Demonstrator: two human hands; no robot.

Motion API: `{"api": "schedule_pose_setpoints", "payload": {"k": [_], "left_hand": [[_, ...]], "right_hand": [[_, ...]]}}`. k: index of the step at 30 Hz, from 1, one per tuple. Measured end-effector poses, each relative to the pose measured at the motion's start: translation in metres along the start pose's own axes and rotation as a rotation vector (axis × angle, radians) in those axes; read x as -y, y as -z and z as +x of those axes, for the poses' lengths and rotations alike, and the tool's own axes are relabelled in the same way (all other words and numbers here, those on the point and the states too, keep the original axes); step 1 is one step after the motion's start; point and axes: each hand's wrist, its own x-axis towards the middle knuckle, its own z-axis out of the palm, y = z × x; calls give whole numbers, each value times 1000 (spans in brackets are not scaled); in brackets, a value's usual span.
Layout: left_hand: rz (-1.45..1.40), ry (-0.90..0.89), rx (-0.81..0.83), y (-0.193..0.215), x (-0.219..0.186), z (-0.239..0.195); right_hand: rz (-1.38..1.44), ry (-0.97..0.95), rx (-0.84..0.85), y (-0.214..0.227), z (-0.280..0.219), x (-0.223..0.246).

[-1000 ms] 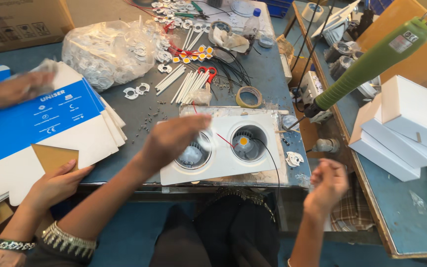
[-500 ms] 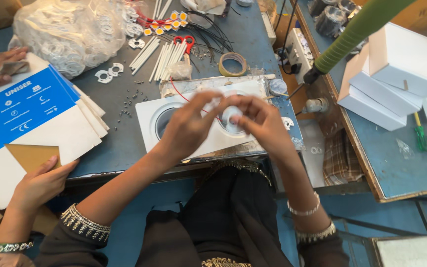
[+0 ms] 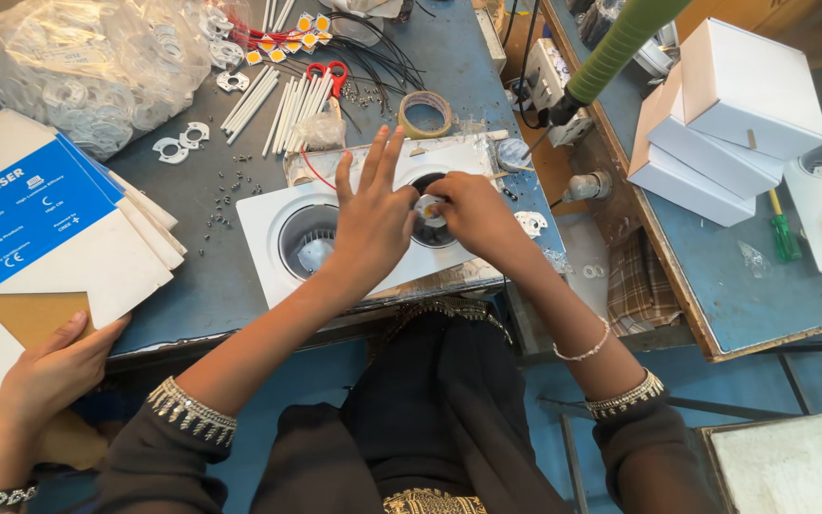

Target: The person assembles a lighting fixture by inserting LED components into a housing, using a power screwdriver to secure them, and connecting wires by hand.

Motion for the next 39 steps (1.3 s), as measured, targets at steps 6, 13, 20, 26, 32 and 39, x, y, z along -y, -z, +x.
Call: {"api": "schedule_pose_setpoints", "payload": {"k": [6, 13, 20, 26, 32, 39], "left_hand": [[119, 22, -14, -23, -3, 0], [247, -18, 6, -30, -9, 3], [482, -93, 128, -34, -16, 15], [500, -173, 159, -38, -13, 19], [507, -214, 198, -36, -9, 22], [345, -263, 315, -35, 1, 30]], "right_hand": [[-181, -39, 35, -20, 5, 1], [41, 46, -347, -4, -17, 6], [584, -322, -592, -1, -55, -62], [802, -208, -235, -33, -52, -80], [959, -386, -205, -23, -53, -51], [1048, -386, -233, -27, -59, -48]]}}
